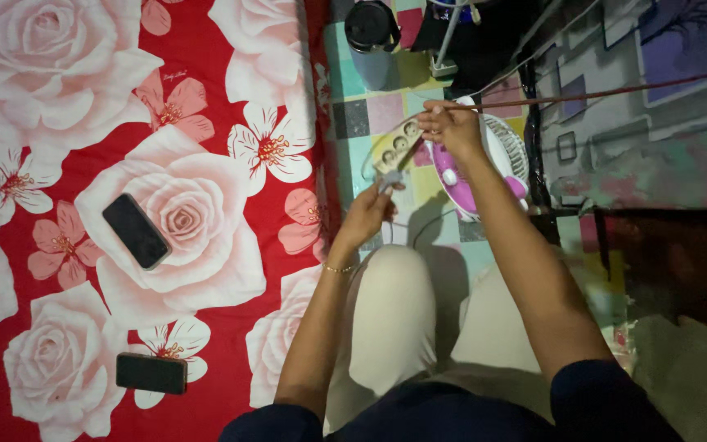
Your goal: The person unplugs a small cat-shaped fan, retrieves a screwdriver, and uses it to unscrew and remove parts of the fan's casing. They manipulate the fan's internal components and casing, then reassemble the fan and plug it back in.
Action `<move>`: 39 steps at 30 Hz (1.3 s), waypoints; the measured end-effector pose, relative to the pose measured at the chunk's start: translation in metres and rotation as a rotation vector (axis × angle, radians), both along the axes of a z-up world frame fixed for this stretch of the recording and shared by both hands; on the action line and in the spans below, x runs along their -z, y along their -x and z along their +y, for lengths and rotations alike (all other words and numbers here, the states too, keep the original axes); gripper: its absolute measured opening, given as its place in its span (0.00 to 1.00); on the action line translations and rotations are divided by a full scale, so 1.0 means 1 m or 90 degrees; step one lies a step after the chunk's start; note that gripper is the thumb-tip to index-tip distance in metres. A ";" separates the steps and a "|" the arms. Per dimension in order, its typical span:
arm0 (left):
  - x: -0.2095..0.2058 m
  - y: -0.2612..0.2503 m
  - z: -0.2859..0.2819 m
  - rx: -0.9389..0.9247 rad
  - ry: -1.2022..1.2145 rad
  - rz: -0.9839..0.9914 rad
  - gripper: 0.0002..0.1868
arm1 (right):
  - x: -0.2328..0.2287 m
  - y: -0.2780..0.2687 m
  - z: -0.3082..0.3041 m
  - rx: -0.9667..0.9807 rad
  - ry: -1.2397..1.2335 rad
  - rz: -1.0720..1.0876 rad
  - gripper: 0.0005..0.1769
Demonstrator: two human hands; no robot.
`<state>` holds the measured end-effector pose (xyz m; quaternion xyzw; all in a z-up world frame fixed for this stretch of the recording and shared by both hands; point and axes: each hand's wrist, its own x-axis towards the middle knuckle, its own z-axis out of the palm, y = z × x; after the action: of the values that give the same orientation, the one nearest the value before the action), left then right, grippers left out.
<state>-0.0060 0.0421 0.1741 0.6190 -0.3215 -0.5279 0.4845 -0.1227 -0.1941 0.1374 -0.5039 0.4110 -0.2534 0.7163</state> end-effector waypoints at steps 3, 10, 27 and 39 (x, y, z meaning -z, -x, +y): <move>-0.019 0.011 -0.021 -0.047 0.022 0.168 0.17 | -0.013 0.001 0.001 -0.077 -0.007 0.016 0.18; -0.048 0.063 -0.062 -0.011 0.025 0.206 0.18 | -0.068 0.047 0.016 -0.115 -0.090 0.111 0.17; 0.076 0.153 -0.109 -0.095 0.061 0.210 0.21 | -0.016 0.193 0.029 -0.080 0.336 0.496 0.18; 0.077 0.174 -0.114 -0.033 -0.004 -0.264 0.28 | -0.065 0.161 0.071 -0.100 0.521 0.474 0.28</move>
<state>-0.1797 -0.0717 0.0967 0.7241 -0.3967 -0.3773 0.4195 -0.2838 -0.1236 0.2029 -0.8253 0.4657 -0.1428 0.2857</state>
